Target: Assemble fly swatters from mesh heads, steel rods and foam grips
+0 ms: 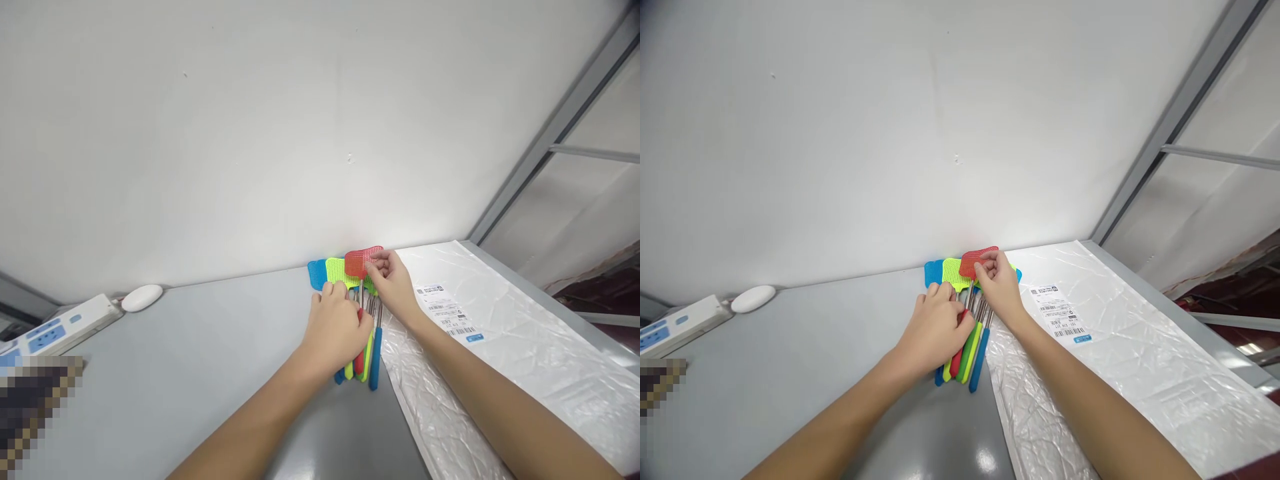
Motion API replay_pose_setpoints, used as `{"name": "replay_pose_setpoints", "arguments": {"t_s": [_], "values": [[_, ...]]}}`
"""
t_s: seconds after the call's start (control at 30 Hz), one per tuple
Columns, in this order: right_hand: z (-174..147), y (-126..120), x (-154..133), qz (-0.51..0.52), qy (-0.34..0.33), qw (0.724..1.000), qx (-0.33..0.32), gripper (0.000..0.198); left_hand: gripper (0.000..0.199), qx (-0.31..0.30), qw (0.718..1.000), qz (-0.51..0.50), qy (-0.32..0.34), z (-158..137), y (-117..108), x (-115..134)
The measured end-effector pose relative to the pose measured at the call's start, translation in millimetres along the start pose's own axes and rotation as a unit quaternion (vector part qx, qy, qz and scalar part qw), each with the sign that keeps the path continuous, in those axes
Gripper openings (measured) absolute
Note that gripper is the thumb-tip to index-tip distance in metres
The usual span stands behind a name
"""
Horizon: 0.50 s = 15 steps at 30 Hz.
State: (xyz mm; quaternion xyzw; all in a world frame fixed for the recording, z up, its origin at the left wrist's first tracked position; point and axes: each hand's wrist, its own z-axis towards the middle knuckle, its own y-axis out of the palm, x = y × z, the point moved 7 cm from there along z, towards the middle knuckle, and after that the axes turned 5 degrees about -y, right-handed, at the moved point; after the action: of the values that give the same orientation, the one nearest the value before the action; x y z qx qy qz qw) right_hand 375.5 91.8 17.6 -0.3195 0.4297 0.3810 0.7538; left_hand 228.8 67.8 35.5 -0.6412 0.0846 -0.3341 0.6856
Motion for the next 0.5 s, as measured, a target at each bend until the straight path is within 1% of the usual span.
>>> {"name": "replay_pose_setpoints", "arguments": {"t_s": [0.13,0.27,0.5], "values": [[3.2,-1.8,8.0,-0.024,0.011,1.0,-0.007,0.021,0.038,0.005,0.999,0.032,0.007,-0.5,6.2,1.5],[4.2,-3.3,13.2,-0.041,0.017,0.999,-0.009,0.021,0.035,-0.001,0.999,0.046,0.009,-1.7,6.8,0.9],[3.9,1.6,21.7,-0.071,0.034,0.996,-0.037,0.022,0.034,-0.003,0.999,0.052,0.005,-3.6,5.8,-0.7]]}}
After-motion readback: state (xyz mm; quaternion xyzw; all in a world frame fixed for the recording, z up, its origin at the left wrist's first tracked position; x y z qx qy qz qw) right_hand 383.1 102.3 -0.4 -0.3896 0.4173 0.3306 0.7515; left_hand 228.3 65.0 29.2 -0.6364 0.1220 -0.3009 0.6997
